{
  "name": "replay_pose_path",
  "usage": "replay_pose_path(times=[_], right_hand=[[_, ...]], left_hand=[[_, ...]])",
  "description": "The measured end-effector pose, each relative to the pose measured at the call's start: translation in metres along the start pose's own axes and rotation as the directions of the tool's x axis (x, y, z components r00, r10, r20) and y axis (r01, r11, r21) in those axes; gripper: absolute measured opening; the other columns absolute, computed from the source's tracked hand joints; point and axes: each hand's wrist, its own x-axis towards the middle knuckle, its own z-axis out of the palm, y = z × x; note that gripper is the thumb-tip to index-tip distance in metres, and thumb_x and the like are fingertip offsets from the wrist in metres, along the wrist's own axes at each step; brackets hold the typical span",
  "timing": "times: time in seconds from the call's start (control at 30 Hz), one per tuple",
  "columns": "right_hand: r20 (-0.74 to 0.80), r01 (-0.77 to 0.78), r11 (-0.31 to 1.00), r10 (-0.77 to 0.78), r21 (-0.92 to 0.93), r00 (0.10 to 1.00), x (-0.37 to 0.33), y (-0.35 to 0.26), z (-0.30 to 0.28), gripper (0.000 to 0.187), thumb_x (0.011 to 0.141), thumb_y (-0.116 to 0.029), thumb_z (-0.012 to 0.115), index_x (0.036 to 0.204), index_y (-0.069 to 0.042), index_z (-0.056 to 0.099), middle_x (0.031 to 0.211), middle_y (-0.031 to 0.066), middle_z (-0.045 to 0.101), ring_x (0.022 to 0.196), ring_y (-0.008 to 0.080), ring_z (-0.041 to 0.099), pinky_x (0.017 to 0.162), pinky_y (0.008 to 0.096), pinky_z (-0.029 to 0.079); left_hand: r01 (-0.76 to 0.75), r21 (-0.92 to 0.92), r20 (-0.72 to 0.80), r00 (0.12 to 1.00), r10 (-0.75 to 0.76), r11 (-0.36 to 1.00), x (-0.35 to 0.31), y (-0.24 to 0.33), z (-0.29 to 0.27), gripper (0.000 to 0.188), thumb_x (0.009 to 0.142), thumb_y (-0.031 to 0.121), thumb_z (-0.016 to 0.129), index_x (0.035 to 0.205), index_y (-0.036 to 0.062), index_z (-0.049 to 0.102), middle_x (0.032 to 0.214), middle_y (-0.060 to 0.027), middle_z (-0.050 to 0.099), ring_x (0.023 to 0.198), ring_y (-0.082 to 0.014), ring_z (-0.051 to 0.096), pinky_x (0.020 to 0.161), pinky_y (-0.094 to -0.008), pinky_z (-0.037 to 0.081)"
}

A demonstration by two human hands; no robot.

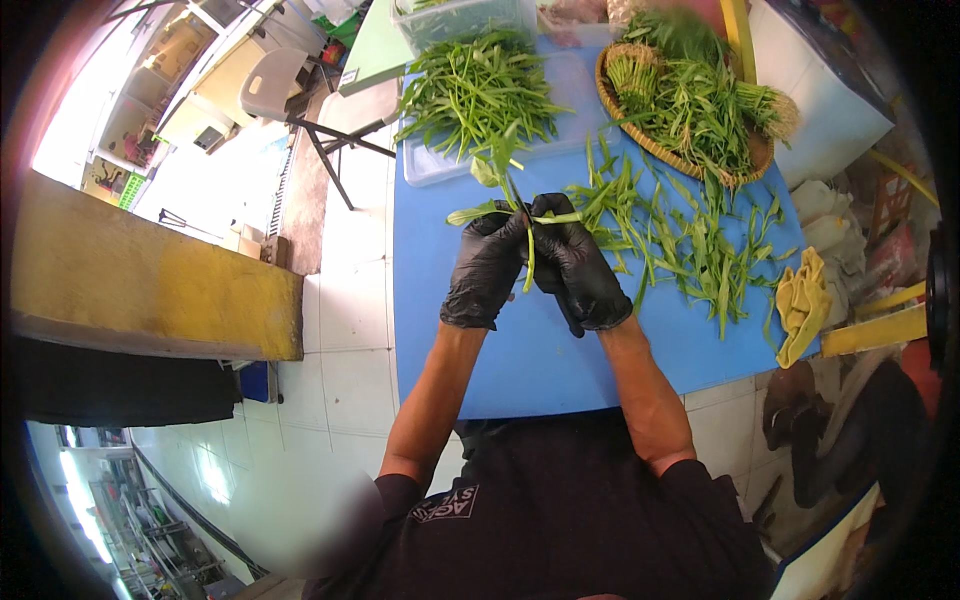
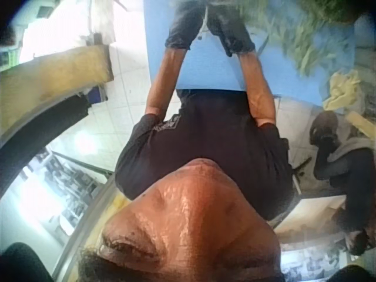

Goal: The person stands at a blue table and manually trims green leafy vegetables. They pick up stems, snap off the ends, and remove leaves by hand, placing the prepared pieces into a clear plastic container.

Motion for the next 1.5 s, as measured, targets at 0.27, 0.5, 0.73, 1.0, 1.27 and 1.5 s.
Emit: replay_pose_path(times=[0.27, 0.5, 0.73, 1.0, 1.27, 1.5], right_hand=[[0.104, 0.035, 0.967, -0.009, -0.252, 0.994, -0.013, -0.047, -0.002, 0.051, 0.097, -0.015, 0.041, 0.146, -0.019, 0.026, 0.075, 0.005, 0.06, 0.046, 0.003, 0.031, 0.043, 0.0182, 0.027], [-0.264, 0.028, 0.875, -0.176, -0.482, 0.948, -0.089, -0.043, -0.085, 0.045, 0.097, -0.016, 0.046, 0.14, -0.013, 0.036, 0.076, 0.003, 0.061, 0.053, 0.0049, 0.036, 0.052, 0.0206, 0.035], [-0.573, -0.361, 0.445, -0.648, -0.82, 0.502, -0.194, -0.051, -0.197, 0.024, 0.088, -0.019, 0.062, 0.107, -0.005, 0.057, 0.08, 0.0063, 0.062, 0.073, 0.0164, 0.059, 0.07, 0.0289, 0.047], [-0.496, -0.558, 0.058, -0.539, -0.828, 0.68, -0.185, -0.044, -0.176, 0.023, 0.079, -0.023, 0.068, 0.094, -0.006, 0.062, 0.084, 0.013, 0.063, 0.08, 0.0324, 0.062, 0.069, 0.0379, 0.049], [-0.115, -0.354, -0.222, -0.682, -0.909, 0.722, -0.147, -0.144, -0.122, 0.019, 0.08, -0.007, 0.065, 0.099, -0.002, 0.064, 0.086, 0.0165, 0.061, 0.076, 0.0312, 0.061, 0.065, 0.037, 0.047], [-0.44, 0.026, 0.533, -0.724, -0.846, 0.531, -0.123, -0.104, -0.127, 0.017, 0.08, -0.008, 0.071, 0.094, -0.001, 0.063, 0.082, 0.0059, 0.065, 0.074, 0.0137, 0.059, 0.069, 0.027, 0.047]], left_hand=[[-0.319, 0.122, -0.032, 0.945, 0.325, 0.94, 0.117, 0.096, 0.002, 0.022, 0.084, 0.019, 0.068, 0.095, 0.0, 0.063, 0.077, -0.0032, 0.062, 0.067, -0.0117, 0.056, 0.059, -0.0245, 0.044], [-0.206, 0.916, 0.062, 0.921, 0.385, 0.345, 0.19, 0.145, -0.065, 0.064, 0.073, 0.042, 0.076, 0.109, -0.0076, 0.058, 0.098, -0.0147, 0.062, 0.086, -0.0217, 0.058, 0.077, -0.0312, 0.046], [-0.206, 0.903, 0.093, 0.951, 0.295, 0.378, 0.073, 0.067, -0.079, 0.03, 0.081, 0.018, 0.068, 0.105, 0.0004, 0.065, 0.093, -0.0061, 0.067, 0.087, -0.0147, 0.06, 0.081, -0.0278, 0.047], [-0.082, 0.775, 0.062, 0.997, 0.054, 0.627, 0.027, 0.024, -0.041, 0.023, 0.083, 0.011, 0.068, 0.105, 0.0017, 0.066, 0.091, -0.003, 0.066, 0.081, -0.0111, 0.057, 0.076, -0.0257, 0.048], [-0.088, 0.75, 0.072, 0.996, 0.051, 0.656, 0.018, 0.027, -0.033, 0.026, 0.084, 0.013, 0.065, 0.107, 0.0017, 0.065, 0.094, -0.0062, 0.067, 0.079, -0.013, 0.06, 0.072, -0.0263, 0.048], [-0.088, 0.65, 0.066, 0.996, 0.06, 0.755, 0.007, 0.007, -0.023, 0.02, 0.083, 0.005, 0.064, 0.103, 0.0005, 0.066, 0.087, -0.0063, 0.067, 0.075, -0.0124, 0.059, 0.071, -0.0258, 0.048]])
